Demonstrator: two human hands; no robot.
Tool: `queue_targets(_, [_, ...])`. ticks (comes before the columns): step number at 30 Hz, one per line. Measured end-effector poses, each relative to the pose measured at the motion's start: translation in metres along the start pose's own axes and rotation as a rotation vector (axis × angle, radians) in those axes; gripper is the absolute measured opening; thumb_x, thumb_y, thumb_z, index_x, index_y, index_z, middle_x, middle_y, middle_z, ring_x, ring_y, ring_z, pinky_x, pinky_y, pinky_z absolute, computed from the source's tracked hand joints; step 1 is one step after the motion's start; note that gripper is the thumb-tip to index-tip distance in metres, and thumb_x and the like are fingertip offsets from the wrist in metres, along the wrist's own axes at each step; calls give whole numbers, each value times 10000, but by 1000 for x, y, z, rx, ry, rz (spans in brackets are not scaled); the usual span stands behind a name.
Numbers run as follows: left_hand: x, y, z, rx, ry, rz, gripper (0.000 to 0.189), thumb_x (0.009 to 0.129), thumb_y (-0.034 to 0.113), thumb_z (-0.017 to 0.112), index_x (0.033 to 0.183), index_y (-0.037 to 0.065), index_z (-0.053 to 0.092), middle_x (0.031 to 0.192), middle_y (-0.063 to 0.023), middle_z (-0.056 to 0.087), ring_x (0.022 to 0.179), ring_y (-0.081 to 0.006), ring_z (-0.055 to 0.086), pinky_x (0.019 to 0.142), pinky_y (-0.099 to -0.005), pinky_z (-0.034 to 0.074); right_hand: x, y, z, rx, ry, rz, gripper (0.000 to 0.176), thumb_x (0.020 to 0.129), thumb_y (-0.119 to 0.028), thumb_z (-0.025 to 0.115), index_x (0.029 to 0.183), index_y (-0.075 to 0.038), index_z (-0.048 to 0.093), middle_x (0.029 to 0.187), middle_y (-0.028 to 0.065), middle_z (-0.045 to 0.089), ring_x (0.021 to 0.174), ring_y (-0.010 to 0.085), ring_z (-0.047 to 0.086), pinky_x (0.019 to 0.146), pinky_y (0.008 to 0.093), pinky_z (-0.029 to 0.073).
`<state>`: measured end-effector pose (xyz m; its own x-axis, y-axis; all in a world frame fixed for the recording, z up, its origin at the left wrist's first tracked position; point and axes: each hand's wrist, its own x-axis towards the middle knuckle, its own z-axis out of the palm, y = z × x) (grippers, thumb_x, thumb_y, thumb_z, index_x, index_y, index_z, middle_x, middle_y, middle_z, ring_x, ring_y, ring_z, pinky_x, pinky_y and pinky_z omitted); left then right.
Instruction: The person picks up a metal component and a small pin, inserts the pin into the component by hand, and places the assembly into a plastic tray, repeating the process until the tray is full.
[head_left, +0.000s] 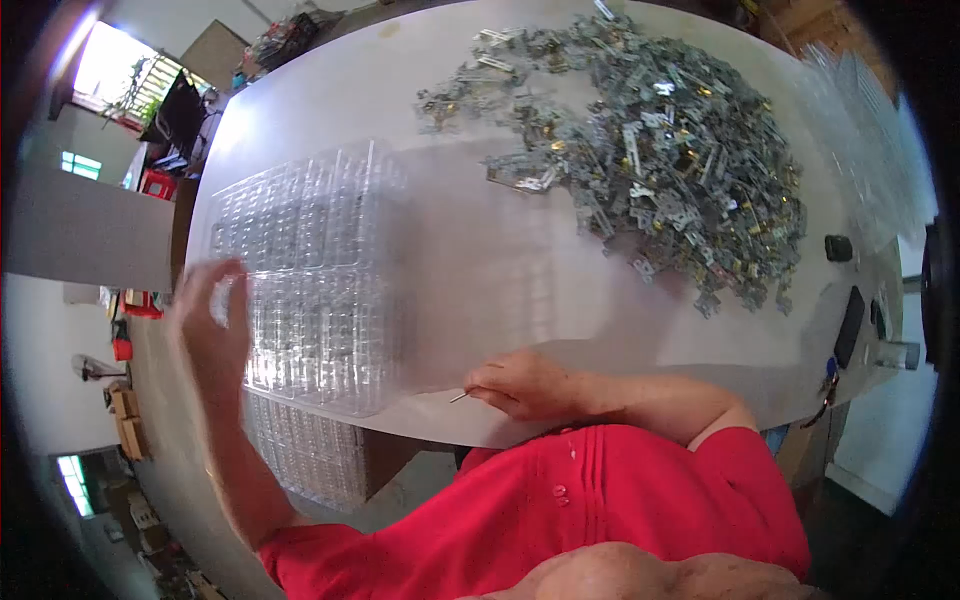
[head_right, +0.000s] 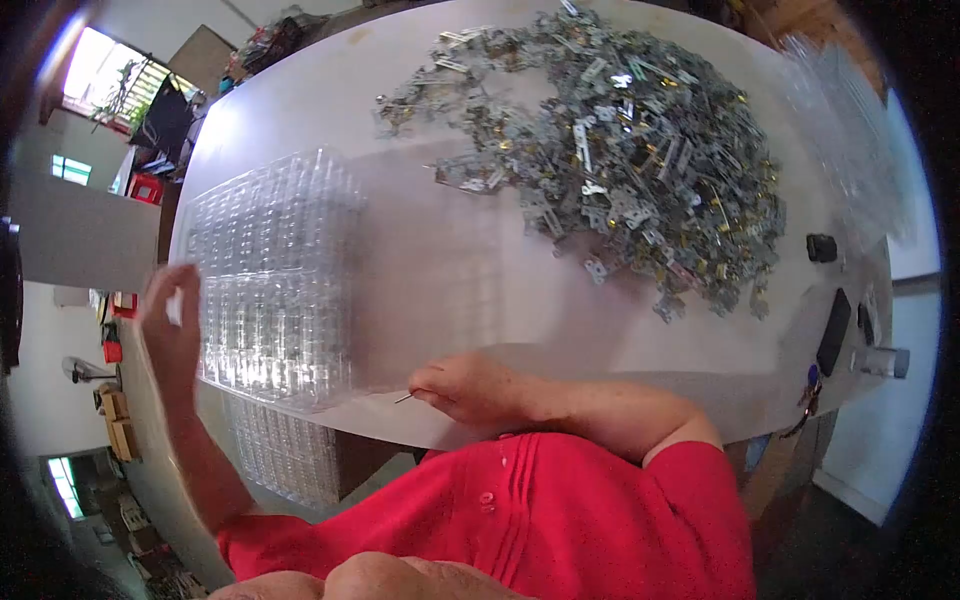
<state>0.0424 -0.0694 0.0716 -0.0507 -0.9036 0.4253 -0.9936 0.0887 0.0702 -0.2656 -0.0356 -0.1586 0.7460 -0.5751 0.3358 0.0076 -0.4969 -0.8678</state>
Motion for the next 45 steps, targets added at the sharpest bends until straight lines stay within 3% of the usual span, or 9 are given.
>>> queue_targets(3, [-59, 98, 0, -152, -91, 138, 293, 824, -30, 745, 1104, 51, 718, 1095, -126, 720, 1062, -288, 687, 922, -396, 545, -5, 1, 1, 24, -9, -40, 119, 975, -163, 619, 1027, -58, 639, 905, 136, 657, 829, 380, 651, 742, 474, 525])
queue_targets(6, [-76, 162, 35, -478, -140, 208, 236, 790, -23, 763, 1016, 42, 739, 1004, -132, 716, 967, -303, 687, 854, -402, 542, -10, 3, 2, 5, -2, -117, 107, 969, -145, 608, 1023, -58, 637, 928, 139, 658, 884, 379, 648, 786, 476, 520])
queue_targets(10, [-58, 189, 123, -569, -155, 202, 123, 858, 49, 741, 978, 24, 725, 946, -137, 706, 854, -281, 685, 775, -386, 541, -25, -3, -6, 72, -149, -101, 122, 950, -132, 593, 1038, -63, 643, 945, 150, 666, 955, 384, 640, 839, 486, 512])
queue_targets(16, [-28, 220, 184, -817, -421, -103, 94, 923, 112, 685, 954, 26, 704, 902, -139, 687, 791, -306, 678, 735, -406, 535, -67, -5, -15, -8, -189, 42, 118, 936, -141, 599, 1035, -87, 632, 1001, 151, 665, 962, 389, 642, 814, 501, 515])
queue_targets(21, [-24, 253, 205, -733, -326, 33, 115, 929, 147, 685, 920, 32, 691, 893, -135, 685, 794, -314, 683, 730, -405, 536, -73, -4, -15, 41, -117, -9, 111, 938, -151, 592, 1023, -90, 630, 989, 148, 665, 935, 390, 650, 792, 489, 525])
queue_targets(25, [-13, 271, 222, -616, -335, 59, 207, 937, 241, 686, 922, 35, 667, 890, -153, 684, 802, -353, 681, 726, -447, 528, -68, 4, -14, 21, -61, -122, 146, 931, -177, 590, 1041, -93, 636, 976, 150, 664, 905, 393, 658, 782, 486, 532])
queue_targets(28, [-4, 280, 232, -426, -314, 104, 282, 934, 311, 689, 960, 34, 642, 912, -173, 679, 833, -387, 675, 736, -484, 519, -68, 5, -10, 56, -40, -118, 129, 909, -167, 586, 916, -39, 603, 895, 189, 642, 889, 422, 644, 808, 519, 508])
queue_targets(31, [-1, 281, 236, -394, -303, 135, 317, 928, 335, 698, 969, 32, 612, 932, -187, 673, 860, -408, 671, 748, -499, 517, -68, 3, -11, -20, -65, -101, 142, 910, -184, 576, 920, -45, 606, 872, 184, 646, 884, 421, 649, 800, 512, 512])
queue_targets(45, [-5, 244, 247, -463, -293, 85, 330, 850, 158, 753, 1069, 36, 539, 1043, -180, 608, 933, -400, 632, 777, -486, 509, -66, -6, -19, -35, -118, -20, 117, 896, -161, 631, 902, -64, 567, 814, 162, 645, 810, 415, 655, 703, 540, 505])
